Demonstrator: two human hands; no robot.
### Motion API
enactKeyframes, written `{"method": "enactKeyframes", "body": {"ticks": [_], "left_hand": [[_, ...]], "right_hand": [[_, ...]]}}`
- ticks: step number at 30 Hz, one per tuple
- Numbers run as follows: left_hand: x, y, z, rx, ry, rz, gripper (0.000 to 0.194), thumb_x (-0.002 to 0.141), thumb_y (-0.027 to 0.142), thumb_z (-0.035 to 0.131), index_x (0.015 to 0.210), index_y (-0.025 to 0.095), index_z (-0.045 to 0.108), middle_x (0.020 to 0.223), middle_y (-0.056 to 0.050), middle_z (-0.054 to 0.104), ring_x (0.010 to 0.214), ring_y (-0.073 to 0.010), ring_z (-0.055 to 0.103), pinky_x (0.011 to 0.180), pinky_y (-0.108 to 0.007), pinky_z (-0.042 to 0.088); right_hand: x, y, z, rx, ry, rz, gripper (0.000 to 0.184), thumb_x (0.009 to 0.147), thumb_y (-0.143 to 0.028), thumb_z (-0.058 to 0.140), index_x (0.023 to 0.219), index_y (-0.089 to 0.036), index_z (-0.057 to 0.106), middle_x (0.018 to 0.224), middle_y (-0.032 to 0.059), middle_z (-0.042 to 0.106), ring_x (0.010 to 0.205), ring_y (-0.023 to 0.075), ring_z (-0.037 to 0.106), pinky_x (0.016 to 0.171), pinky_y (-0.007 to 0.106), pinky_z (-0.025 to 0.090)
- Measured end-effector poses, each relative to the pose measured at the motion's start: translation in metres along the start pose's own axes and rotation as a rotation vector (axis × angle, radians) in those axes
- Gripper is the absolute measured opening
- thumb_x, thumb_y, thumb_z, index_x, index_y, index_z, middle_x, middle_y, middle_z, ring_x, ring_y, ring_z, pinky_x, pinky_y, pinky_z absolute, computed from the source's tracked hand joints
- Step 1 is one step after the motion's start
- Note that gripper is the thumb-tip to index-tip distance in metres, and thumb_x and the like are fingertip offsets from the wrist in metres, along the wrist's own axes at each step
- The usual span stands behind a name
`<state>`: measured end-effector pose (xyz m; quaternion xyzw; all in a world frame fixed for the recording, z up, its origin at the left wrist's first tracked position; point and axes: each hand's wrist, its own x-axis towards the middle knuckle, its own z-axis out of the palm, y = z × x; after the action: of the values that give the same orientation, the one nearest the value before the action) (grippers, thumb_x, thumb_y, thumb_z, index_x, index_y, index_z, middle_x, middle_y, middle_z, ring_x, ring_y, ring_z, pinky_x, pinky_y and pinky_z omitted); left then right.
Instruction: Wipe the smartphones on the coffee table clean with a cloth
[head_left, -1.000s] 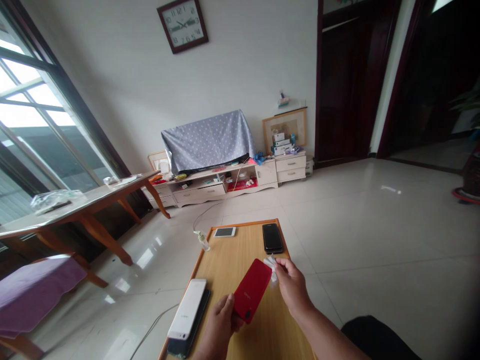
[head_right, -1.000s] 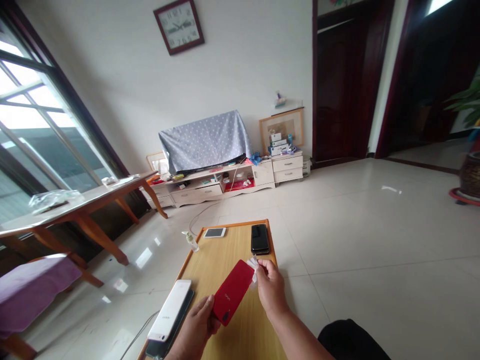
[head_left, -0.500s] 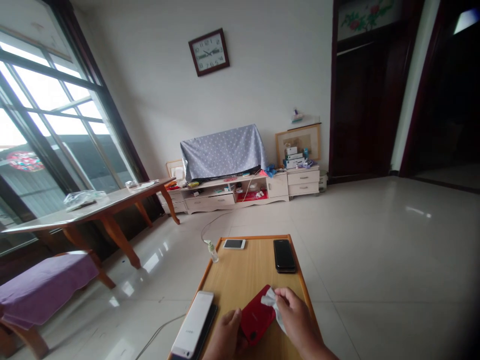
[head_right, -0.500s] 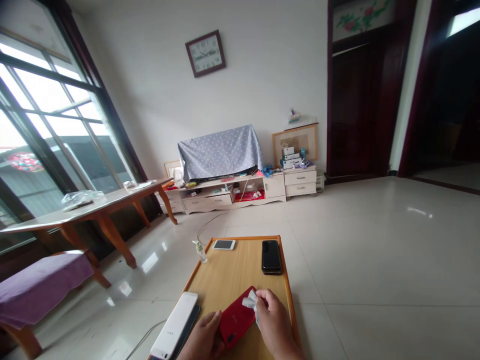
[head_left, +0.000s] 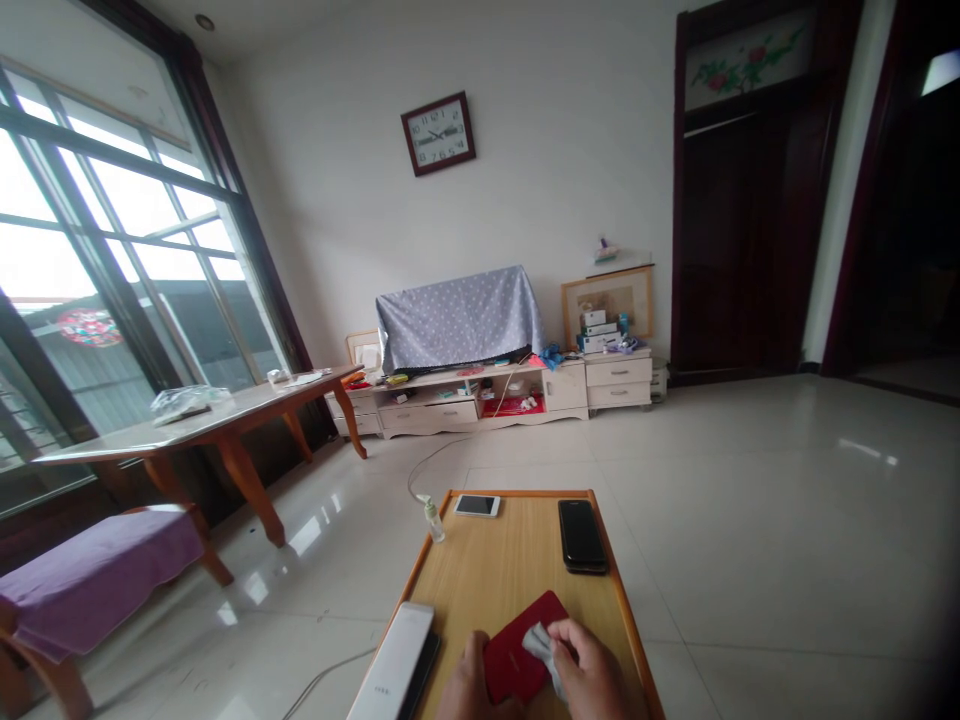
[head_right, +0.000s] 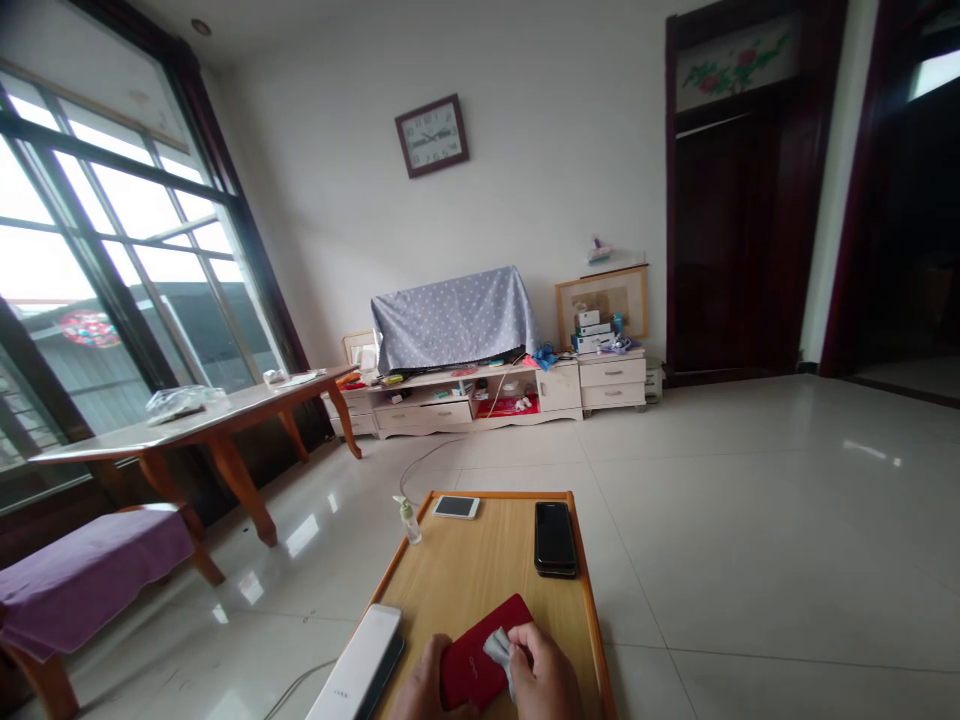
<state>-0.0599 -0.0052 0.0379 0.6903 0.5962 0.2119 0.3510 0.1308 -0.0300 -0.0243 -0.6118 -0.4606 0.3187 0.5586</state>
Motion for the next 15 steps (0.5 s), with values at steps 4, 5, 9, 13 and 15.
{"method": "enactKeyframes", "body": {"ticks": [4, 5, 9, 13, 15], "left_hand": [[0.005, -0.004, -0.003, 0.123, -0.039, 0.041, 0.044, 0.059, 0.031, 0.074, 0.099, 0.021, 0.057, 0.104, -0.012, 0.066, 0.093, -0.0278, 0.063, 0.083, -0.037, 0.046], [0.006, -0.006, -0.004, 0.147, -0.052, 0.044, 0.046, 0.059, 0.032, 0.075, 0.099, 0.02, 0.058, 0.105, -0.012, 0.065, 0.094, -0.0285, 0.063, 0.084, -0.038, 0.046], [0.006, -0.007, -0.008, 0.207, -0.075, 0.026, 0.051, 0.058, 0.045, 0.08, 0.098, 0.019, 0.064, 0.106, -0.013, 0.064, 0.094, -0.0299, 0.063, 0.084, -0.039, 0.047], [0.004, -0.002, -0.013, 0.277, -0.074, -0.001, 0.063, 0.057, 0.052, 0.08, 0.108, 0.018, 0.065, 0.111, -0.012, 0.064, 0.096, -0.0282, 0.064, 0.087, -0.037, 0.048], [0.002, 0.001, -0.014, 0.24, -0.048, 0.024, 0.073, 0.059, 0.057, 0.078, 0.119, 0.019, 0.063, 0.114, -0.012, 0.064, 0.096, -0.0261, 0.064, 0.087, -0.035, 0.049]], "right_hand": [[0.001, 0.004, 0.001, -0.03, -0.025, 0.008, 0.036, 0.081, -0.056, 0.056, 0.087, -0.025, 0.072, 0.093, 0.0096, 0.077, 0.087, 0.0301, 0.071, 0.079, 0.038, 0.053], [0.002, 0.005, 0.001, -0.032, -0.026, 0.007, 0.036, 0.081, -0.057, 0.056, 0.087, -0.026, 0.072, 0.093, 0.0094, 0.077, 0.088, 0.0301, 0.071, 0.08, 0.038, 0.053], [0.004, 0.007, 0.004, -0.025, -0.024, 0.0, 0.039, 0.081, -0.061, 0.055, 0.085, -0.026, 0.072, 0.092, 0.0093, 0.078, 0.088, 0.0298, 0.07, 0.081, 0.037, 0.053], [0.004, 0.007, 0.006, -0.01, -0.039, 0.015, 0.047, 0.079, -0.067, 0.055, 0.086, -0.024, 0.072, 0.093, 0.01, 0.078, 0.088, 0.0285, 0.07, 0.081, 0.035, 0.053], [0.002, 0.002, 0.007, 0.012, -0.07, 0.028, 0.05, 0.078, -0.069, 0.056, 0.087, -0.022, 0.072, 0.092, 0.0093, 0.077, 0.086, 0.0271, 0.07, 0.08, 0.033, 0.053]]}}
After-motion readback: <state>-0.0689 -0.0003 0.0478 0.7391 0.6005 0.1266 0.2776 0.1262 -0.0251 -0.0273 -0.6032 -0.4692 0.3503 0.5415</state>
